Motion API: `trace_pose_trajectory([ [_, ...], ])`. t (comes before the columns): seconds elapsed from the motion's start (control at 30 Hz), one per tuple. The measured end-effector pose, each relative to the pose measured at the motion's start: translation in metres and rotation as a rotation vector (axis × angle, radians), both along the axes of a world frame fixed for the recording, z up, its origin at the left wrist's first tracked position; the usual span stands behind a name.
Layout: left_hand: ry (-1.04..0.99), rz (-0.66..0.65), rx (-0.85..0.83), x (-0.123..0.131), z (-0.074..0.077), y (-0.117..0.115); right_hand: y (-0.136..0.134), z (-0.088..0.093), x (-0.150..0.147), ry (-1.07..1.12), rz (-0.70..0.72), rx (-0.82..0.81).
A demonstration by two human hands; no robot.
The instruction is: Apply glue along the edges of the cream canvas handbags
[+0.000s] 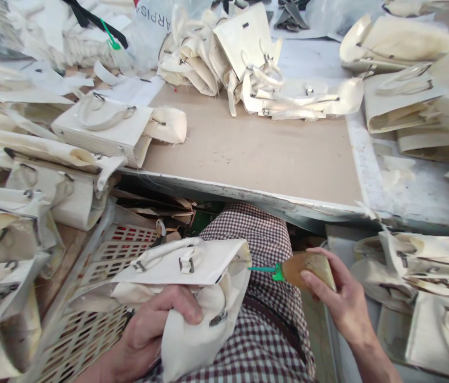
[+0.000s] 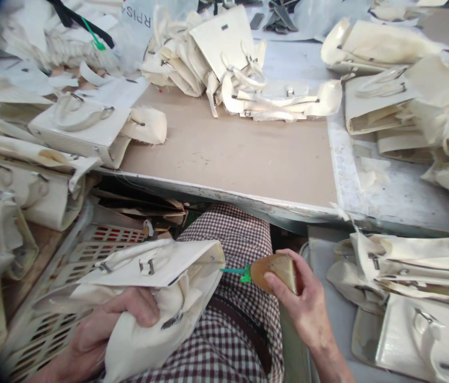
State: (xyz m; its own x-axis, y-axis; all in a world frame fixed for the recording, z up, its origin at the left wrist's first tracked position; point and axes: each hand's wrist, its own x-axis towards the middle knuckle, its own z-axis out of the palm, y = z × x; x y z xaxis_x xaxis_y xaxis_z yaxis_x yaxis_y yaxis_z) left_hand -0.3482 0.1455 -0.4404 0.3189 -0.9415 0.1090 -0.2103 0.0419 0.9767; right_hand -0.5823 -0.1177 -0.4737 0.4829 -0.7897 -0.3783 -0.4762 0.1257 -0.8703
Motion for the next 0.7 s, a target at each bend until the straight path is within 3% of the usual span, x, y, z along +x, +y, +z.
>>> trace_pose_trajectory([
  [0.3, 0.048, 0.048, 0.073, 0.0, -0.004, 0.002, 0.007, 0.031, 0.007, 0.034, 0.006, 0.238],
  [0.5, 0.069, 0.105, 0.147, 0.001, 0.003, -0.003, 0.022, 0.035, 0.006, -0.048, 0.006, 0.354],
  [0.7, 0.015, 0.08, 0.1, 0.004, 0.009, -0.007, 0.03, 0.038, 0.001, -0.07, -0.039, 0.405],
])
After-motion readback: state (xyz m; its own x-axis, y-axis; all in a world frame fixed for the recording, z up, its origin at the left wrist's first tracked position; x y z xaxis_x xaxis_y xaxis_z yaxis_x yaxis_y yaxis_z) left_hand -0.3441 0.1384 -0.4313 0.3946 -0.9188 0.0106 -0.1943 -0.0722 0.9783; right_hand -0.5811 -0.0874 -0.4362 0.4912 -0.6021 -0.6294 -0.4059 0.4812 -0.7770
